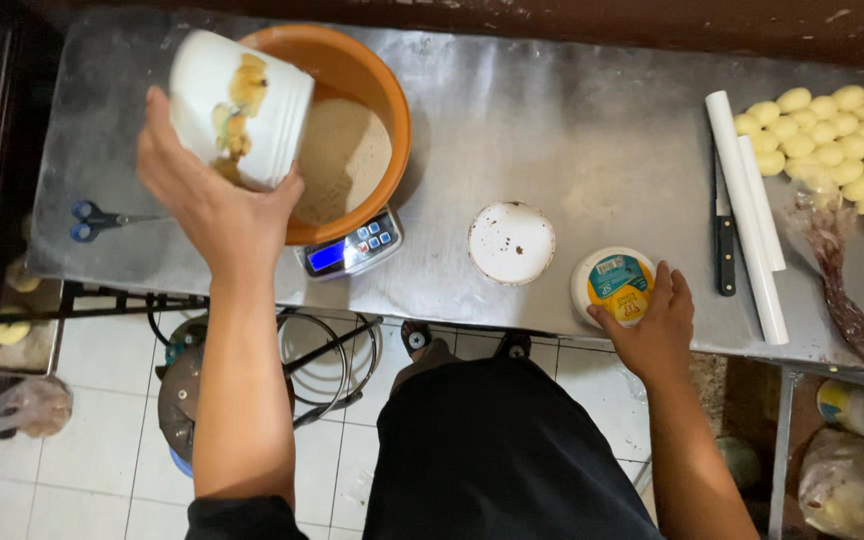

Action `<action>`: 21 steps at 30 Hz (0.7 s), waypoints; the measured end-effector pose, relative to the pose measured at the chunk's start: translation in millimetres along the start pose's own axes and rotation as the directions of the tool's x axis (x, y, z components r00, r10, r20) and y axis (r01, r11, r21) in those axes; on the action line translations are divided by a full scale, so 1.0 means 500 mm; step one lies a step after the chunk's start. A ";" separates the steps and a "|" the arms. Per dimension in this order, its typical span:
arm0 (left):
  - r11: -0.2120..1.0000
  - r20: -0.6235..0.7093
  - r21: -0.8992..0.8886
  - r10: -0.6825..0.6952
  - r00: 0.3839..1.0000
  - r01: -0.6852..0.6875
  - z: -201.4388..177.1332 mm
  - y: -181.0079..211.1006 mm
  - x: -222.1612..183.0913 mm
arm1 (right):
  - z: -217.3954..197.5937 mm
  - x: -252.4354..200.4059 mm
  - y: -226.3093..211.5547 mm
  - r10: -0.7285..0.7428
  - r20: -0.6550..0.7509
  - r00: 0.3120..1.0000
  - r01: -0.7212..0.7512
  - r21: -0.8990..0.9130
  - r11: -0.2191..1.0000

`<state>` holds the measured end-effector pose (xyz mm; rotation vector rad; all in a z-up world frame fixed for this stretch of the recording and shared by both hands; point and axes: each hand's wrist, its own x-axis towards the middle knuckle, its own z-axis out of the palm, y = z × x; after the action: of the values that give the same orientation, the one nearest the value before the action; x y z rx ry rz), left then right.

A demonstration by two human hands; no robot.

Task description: The person weighs ingredients in a bowl on a digital scale, adds a small packet of powder, pours liquid from a plastic bag, and adds white powder from a plastic container.

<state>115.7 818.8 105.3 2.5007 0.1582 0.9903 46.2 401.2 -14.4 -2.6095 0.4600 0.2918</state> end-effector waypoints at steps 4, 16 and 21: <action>0.989 0.095 -0.107 -0.097 0.991 0.107 0.007 -0.004 0.001 | 0.005 0.005 0.008 -0.007 -0.025 1.000 0.008 0.045 0.999; 0.881 -0.036 -0.473 -0.011 0.999 -0.007 0.029 0.081 -0.039 | 0.016 0.038 0.013 -0.161 -0.108 0.981 0.158 -0.043 0.987; 0.683 0.410 -0.600 -0.185 0.893 0.417 0.107 0.207 -0.155 | 0.019 0.049 -0.019 -0.104 0.056 0.993 0.112 -0.176 0.978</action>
<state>88.8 686.8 68.3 1.8229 0.0872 0.3771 71.0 407.1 -25.5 -2.7842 0.2858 0.3727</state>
